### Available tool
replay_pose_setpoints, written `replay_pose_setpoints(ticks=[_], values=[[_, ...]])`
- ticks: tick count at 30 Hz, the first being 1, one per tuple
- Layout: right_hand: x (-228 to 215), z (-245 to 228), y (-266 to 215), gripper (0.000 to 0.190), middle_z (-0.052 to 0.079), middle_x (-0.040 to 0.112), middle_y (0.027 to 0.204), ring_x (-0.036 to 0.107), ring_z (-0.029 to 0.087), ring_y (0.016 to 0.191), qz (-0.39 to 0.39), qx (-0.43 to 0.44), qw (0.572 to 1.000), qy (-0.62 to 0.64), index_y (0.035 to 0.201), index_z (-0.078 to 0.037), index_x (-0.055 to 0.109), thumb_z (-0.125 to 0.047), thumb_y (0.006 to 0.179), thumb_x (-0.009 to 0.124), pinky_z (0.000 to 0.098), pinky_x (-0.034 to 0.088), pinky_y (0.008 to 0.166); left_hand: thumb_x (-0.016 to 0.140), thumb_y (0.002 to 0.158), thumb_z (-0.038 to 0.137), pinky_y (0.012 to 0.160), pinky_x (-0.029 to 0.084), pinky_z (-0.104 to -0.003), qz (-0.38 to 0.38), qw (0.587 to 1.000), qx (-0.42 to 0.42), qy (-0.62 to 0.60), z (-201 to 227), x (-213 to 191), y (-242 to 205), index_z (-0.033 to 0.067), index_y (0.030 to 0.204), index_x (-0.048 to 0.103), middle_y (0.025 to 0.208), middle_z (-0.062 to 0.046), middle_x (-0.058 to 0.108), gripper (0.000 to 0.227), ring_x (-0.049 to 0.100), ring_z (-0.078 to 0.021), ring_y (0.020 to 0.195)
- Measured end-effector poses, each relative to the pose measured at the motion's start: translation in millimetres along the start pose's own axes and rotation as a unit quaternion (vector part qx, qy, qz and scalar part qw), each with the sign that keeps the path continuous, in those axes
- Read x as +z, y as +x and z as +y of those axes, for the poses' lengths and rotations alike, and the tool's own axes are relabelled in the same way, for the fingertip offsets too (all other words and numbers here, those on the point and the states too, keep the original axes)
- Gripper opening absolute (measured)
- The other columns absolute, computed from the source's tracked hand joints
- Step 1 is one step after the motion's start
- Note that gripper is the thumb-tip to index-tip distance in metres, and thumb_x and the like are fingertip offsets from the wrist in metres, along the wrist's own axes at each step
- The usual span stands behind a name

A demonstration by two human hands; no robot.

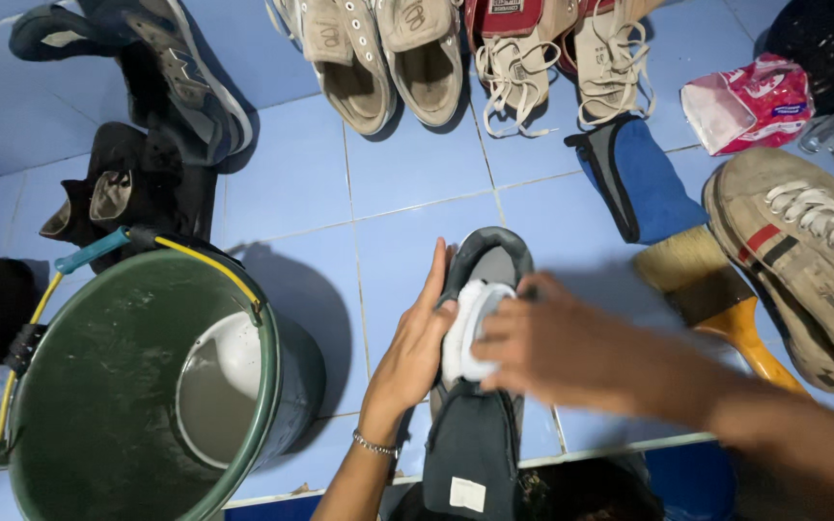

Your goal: The person cleans the interior of a shoe by hand using a damp cloth dipped in a bucket of soapy water.

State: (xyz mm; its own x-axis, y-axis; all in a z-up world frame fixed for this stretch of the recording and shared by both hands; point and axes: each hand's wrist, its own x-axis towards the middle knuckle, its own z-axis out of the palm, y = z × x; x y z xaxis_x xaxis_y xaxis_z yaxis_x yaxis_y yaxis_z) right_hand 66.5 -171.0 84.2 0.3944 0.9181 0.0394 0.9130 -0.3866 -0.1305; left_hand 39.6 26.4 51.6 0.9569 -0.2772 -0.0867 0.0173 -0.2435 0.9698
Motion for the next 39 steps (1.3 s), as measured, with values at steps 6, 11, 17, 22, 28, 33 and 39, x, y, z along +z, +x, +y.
replay_pose_setpoints(ticks=[6,11,17,22,28,33,39], values=[[17,0,11,0.025,0.010,0.060,0.074,0.060,0.032,0.067,0.057,0.004,0.970,-0.237,0.080,-0.018,0.064,0.001,0.065,0.069,0.0523,0.049,0.069,0.031,0.097,0.030,0.120,0.011,-0.040,-0.020,0.998,0.031,-0.050,-6,-8,11,0.0187,0.157,0.003,0.164,-0.012,0.020,0.067,0.018,-0.0288,0.152],[10,20,8,0.013,-0.012,0.059,0.089,0.055,0.015,0.090,-0.041,0.089,0.994,-0.054,0.093,-0.024,0.061,-0.036,0.093,0.055,0.0526,0.029,0.097,0.030,0.099,0.018,0.114,0.021,-0.062,-0.028,0.995,0.095,-0.020,-3,-2,12,0.0047,0.158,0.006,0.157,-0.030,0.025,0.065,0.021,-0.0517,0.143],[29,25,0,0.012,0.000,0.059,0.092,0.055,0.023,0.088,-0.045,-0.037,0.988,-0.140,0.095,-0.016,0.066,-0.016,0.095,0.055,0.0569,0.035,0.090,0.030,0.100,0.021,0.114,0.022,-0.060,-0.033,0.996,0.087,-0.017,-9,2,12,0.0074,0.159,0.011,0.157,-0.028,0.027,0.063,0.023,-0.0489,0.143],[34,12,4,0.013,-0.002,0.056,0.097,0.055,0.023,0.093,-0.043,0.055,0.987,-0.144,0.096,-0.013,0.064,-0.016,0.093,0.052,0.0617,0.031,0.097,0.029,0.102,0.023,0.117,0.020,-0.056,-0.028,0.995,0.089,-0.030,-9,-5,12,0.0073,0.158,0.016,0.158,-0.026,0.026,0.060,0.022,-0.0459,0.145],[9,23,8,0.017,-0.012,0.058,0.108,0.053,0.012,0.109,-0.037,0.114,0.989,0.085,0.108,-0.021,0.063,-0.026,0.097,0.051,0.0490,0.025,0.107,0.028,0.104,0.025,0.117,0.019,-0.055,-0.023,0.994,0.102,-0.030,-6,-5,10,0.0052,0.157,0.019,0.159,-0.026,0.025,0.057,0.023,-0.0438,0.146],[21,19,3,0.019,-0.008,0.054,0.095,0.053,0.017,0.099,0.002,0.065,0.998,0.024,0.095,-0.022,0.061,-0.030,0.101,0.044,0.0443,0.037,0.097,0.028,0.104,0.029,0.117,0.018,-0.056,-0.027,0.995,0.092,-0.030,-3,-2,6,0.0017,0.156,0.021,0.158,-0.031,0.023,0.058,0.021,-0.0487,0.145],[40,16,7,0.022,-0.004,0.053,0.089,0.058,0.014,0.073,-0.011,0.138,0.990,-0.041,0.094,-0.020,0.058,-0.036,0.100,0.045,0.0379,0.049,0.073,0.029,0.104,0.028,0.117,0.017,-0.056,-0.035,0.996,0.077,-0.023,-3,0,8,0.0057,0.157,0.020,0.159,-0.028,0.022,0.058,0.020,-0.0464,0.146]])
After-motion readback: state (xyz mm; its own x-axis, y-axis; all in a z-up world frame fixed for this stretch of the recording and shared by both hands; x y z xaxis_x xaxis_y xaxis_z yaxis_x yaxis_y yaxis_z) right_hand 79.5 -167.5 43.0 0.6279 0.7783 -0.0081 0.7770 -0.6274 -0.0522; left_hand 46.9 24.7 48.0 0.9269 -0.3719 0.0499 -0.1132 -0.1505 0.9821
